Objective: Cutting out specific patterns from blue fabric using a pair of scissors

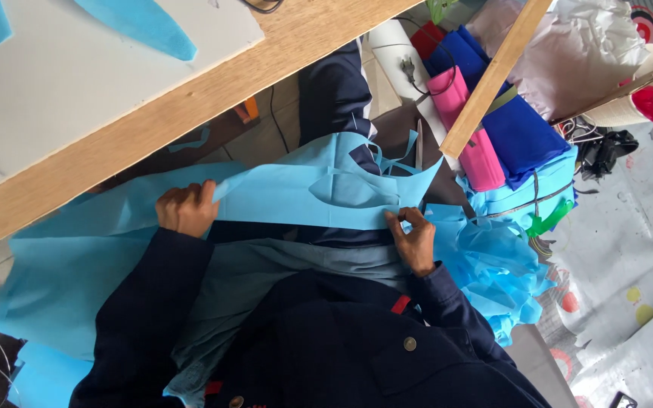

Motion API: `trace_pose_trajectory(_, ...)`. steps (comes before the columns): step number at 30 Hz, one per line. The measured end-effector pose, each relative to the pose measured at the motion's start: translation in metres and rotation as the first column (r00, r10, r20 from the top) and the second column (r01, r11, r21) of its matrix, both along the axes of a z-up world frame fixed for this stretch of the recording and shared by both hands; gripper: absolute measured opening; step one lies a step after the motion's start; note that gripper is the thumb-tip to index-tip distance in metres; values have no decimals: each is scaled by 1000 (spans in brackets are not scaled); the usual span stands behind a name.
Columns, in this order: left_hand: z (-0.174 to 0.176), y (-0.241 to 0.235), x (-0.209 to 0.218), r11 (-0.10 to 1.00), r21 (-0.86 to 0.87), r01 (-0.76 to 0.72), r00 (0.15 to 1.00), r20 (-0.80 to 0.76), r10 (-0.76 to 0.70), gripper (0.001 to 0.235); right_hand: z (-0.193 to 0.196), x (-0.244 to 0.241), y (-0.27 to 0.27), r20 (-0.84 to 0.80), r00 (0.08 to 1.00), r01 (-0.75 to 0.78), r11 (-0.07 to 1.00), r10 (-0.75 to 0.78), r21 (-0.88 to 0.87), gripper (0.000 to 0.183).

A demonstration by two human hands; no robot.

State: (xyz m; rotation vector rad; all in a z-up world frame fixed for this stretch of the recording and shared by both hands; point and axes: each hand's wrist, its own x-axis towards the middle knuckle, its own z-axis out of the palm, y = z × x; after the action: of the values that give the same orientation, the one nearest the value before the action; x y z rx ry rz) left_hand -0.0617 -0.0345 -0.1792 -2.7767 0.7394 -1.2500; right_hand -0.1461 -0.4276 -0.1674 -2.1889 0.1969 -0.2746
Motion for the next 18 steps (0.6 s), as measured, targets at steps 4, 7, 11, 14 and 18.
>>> trace_pose_trajectory(4, 7, -8, 13, 998, 60, 3, 1000, 31, -4, 24, -5, -2, 0, -1, 1000, 24, 1000, -24, -17, 23)
trace_pose_trajectory(7, -1, -9, 21, 996, 93, -13, 999, 35, 10, 24, -10, -4, 1, -7, 999, 54, 998, -54, -32, 22)
trace_pose_trajectory(11, 19, -19, 31, 995, 89, -35, 998, 61, 30, 29, -22, -10, 1, 1, 995, 99, 995, -99, -24, 22)
trace_pose_trajectory(14, 22, -31, 41, 994, 66, -84, 987, 143, 73, 31, -24, -12, 2, -8, 993, 117, 993, -117, -29, 24)
trace_pose_trajectory(18, 0, -43, 55, 993, 39, -108, 987, 122, 103, 29, -27, -12, 1, -47, 996, 77, 997, -78, -24, 28)
